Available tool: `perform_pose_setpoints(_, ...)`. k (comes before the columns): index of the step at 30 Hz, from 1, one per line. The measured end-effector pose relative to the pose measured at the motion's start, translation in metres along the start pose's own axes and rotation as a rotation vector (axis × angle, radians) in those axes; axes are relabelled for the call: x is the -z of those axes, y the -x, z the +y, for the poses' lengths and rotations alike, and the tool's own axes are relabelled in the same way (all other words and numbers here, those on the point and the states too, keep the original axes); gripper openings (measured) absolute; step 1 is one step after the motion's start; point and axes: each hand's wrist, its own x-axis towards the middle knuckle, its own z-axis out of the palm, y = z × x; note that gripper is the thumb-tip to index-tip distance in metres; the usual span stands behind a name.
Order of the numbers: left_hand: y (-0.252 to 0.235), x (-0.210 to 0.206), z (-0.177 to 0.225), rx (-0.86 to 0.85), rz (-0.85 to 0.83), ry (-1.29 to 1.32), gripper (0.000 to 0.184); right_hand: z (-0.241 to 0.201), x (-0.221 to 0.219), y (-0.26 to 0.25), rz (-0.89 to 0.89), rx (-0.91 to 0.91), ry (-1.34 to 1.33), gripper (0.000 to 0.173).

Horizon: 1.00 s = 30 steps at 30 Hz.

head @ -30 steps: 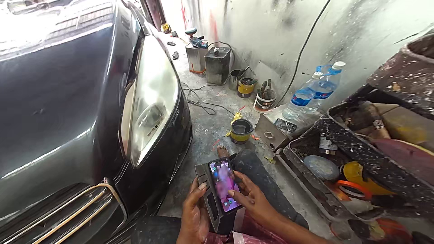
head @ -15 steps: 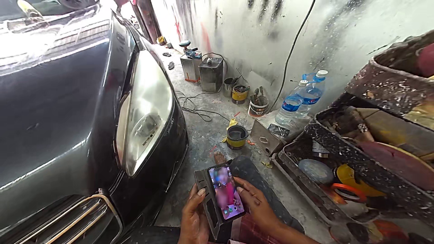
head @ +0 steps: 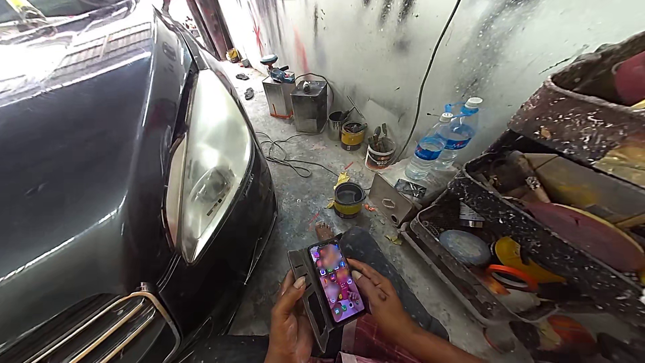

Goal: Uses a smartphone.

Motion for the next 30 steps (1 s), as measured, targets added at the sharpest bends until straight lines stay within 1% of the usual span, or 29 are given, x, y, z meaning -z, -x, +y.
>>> perform_pose_setpoints(2, 0.0, -0.003, -0.002, 0.007, 0.009, 0.018, 0.074, -0.001, 0.0, 0.0, 0.015, 0.01, -0.038, 0.042)
perform_pose_setpoints(5, -0.001, -0.003, -0.006, 0.01, -0.023, 0.014, 0.08, -0.004, 0.001, -0.001, 0.034, 0.007, -0.103, 0.042)
perform_pose_setpoints(8, 0.0, -0.007, -0.012, -0.009, -0.031, -0.086, 0.073, -0.006, 0.004, -0.001, 0.057, 0.021, -0.097, 0.047)
perform_pose_setpoints(12, -0.005, -0.005, -0.019, -0.038, -0.037, -0.237, 0.085, -0.015, 0.003, 0.002, 0.025, 0.067, -0.087, 0.057)
perform_pose_setpoints(13, -0.006, -0.004, -0.021, -0.046, -0.042, -0.263, 0.085, -0.017, 0.002, 0.005, 0.013, 0.067, -0.079, 0.06)
perform_pose_setpoints(16, -0.006, -0.012, -0.029, -0.14, -0.01, -0.392, 0.082, -0.025, -0.002, 0.011, -0.044, 0.083, -0.042, 0.066)
perform_pose_setpoints(17, -0.006, -0.015, -0.032, -0.192, 0.003, -0.477, 0.078, -0.027, -0.003, 0.012, -0.06, 0.102, -0.034, 0.069)
perform_pose_setpoints(19, -0.009, -0.02, -0.04, -0.268, 0.077, -0.606, 0.063, -0.028, -0.007, 0.015, -0.073, 0.155, -0.007, 0.075)
perform_pose_setpoints(20, -0.011, -0.022, -0.041, -0.266, 0.126, -0.635, 0.061, -0.027, -0.009, 0.015, -0.067, 0.18, 0.002, 0.079)
perform_pose_setpoints(22, -0.012, -0.025, -0.044, -0.218, 0.202, -0.641, 0.075, -0.03, -0.011, 0.019, -0.041, 0.189, 0.01, 0.088)
perform_pose_setpoints(24, -0.015, -0.026, -0.045, -0.189, 0.241, -0.624, 0.088, -0.038, -0.011, 0.02, -0.012, 0.178, 0.053, 0.092)
perform_pose_setpoints(25, -0.017, -0.025, -0.045, -0.18, 0.253, -0.61, 0.093, -0.039, -0.011, 0.02, -0.021, 0.183, 0.087, 0.09)
perform_pose_setpoints(27, -0.018, -0.025, -0.048, -0.172, 0.257, -0.592, 0.099, -0.037, -0.006, 0.021, -0.055, 0.223, 0.144, 0.082)
perform_pose_setpoints(30, -0.016, -0.028, -0.048, -0.201, 0.243, -0.605, 0.099, -0.04, -0.002, 0.021, -0.089, 0.312, 0.166, 0.067)
